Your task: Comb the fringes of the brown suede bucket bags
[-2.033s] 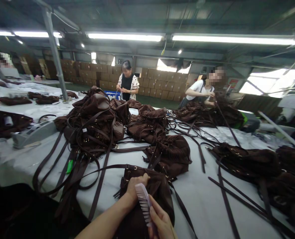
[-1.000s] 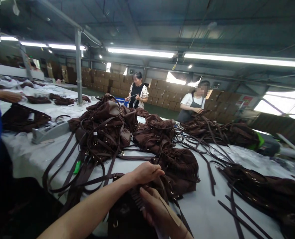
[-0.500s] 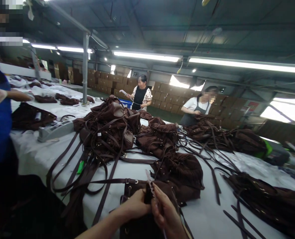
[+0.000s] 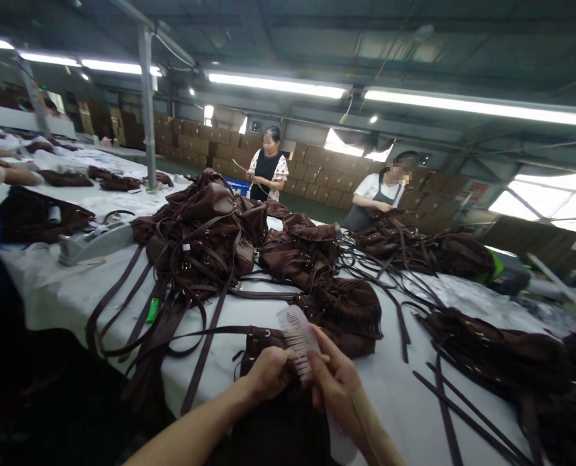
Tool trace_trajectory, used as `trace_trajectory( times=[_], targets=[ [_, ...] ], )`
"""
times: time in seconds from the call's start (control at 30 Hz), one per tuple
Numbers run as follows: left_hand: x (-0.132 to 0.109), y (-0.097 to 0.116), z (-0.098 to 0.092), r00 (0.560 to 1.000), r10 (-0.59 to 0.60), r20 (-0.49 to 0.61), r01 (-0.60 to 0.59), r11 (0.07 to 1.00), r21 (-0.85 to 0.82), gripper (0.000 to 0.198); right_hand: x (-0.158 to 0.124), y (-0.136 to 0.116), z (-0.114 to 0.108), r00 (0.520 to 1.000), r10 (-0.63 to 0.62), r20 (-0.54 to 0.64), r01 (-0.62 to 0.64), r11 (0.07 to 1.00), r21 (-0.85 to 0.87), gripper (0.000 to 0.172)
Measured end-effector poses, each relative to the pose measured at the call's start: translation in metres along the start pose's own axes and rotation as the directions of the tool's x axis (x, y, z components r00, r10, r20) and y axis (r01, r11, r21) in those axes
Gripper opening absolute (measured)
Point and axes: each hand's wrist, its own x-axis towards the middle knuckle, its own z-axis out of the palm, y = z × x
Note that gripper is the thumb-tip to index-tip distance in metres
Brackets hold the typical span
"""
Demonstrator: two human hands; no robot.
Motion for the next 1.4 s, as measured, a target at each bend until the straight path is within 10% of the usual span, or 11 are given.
trace_trajectory(
  times=[0.2,0.37,0.57,0.7,0.93,1.1,1.4],
  targets=[
    [0.023,0.030,-0.053,0.859,0.510,0.041,-0.510,0.860,0.002,0.039,0.022,0.022,-0.012,0.989,0.017,-0.149,-0.040,0.987,-0.154,0.064],
    [0.014,-0.018,-0.040,0.963,0.219,-0.156,-0.236,0.967,-0.099,0.052,0.011,0.079,-0.004,0.974,0.131,-0.185,-0.127,0.991,0.029,0.059],
    [-0.014,-0.077,-0.007,0.973,0.016,-0.229,-0.052,0.987,-0.155,0.046,0.022,0.123,-0.017,0.961,0.230,-0.153,-0.186,0.949,0.256,0.055],
    [-0.018,-0.073,-0.013,0.974,0.004,-0.226,-0.038,0.989,-0.146,0.028,0.018,0.119,-0.019,0.959,0.253,-0.128,-0.190,0.908,0.373,0.057],
    [-0.041,-0.018,-0.037,0.996,0.078,-0.050,-0.052,0.918,0.394,0.024,0.010,0.120,-0.014,0.954,0.266,-0.139,-0.169,0.860,0.481,0.061],
    [-0.037,0.032,-0.019,0.974,0.226,0.014,-0.223,0.947,0.231,0.033,0.005,0.118,-0.007,0.949,0.276,-0.154,-0.156,0.834,0.529,0.064],
    [-0.070,-0.031,0.001,0.993,-0.019,-0.113,0.046,0.969,0.242,0.017,-0.048,0.129,0.035,0.920,0.303,-0.249,-0.107,0.804,0.584,0.054]
  ],
)
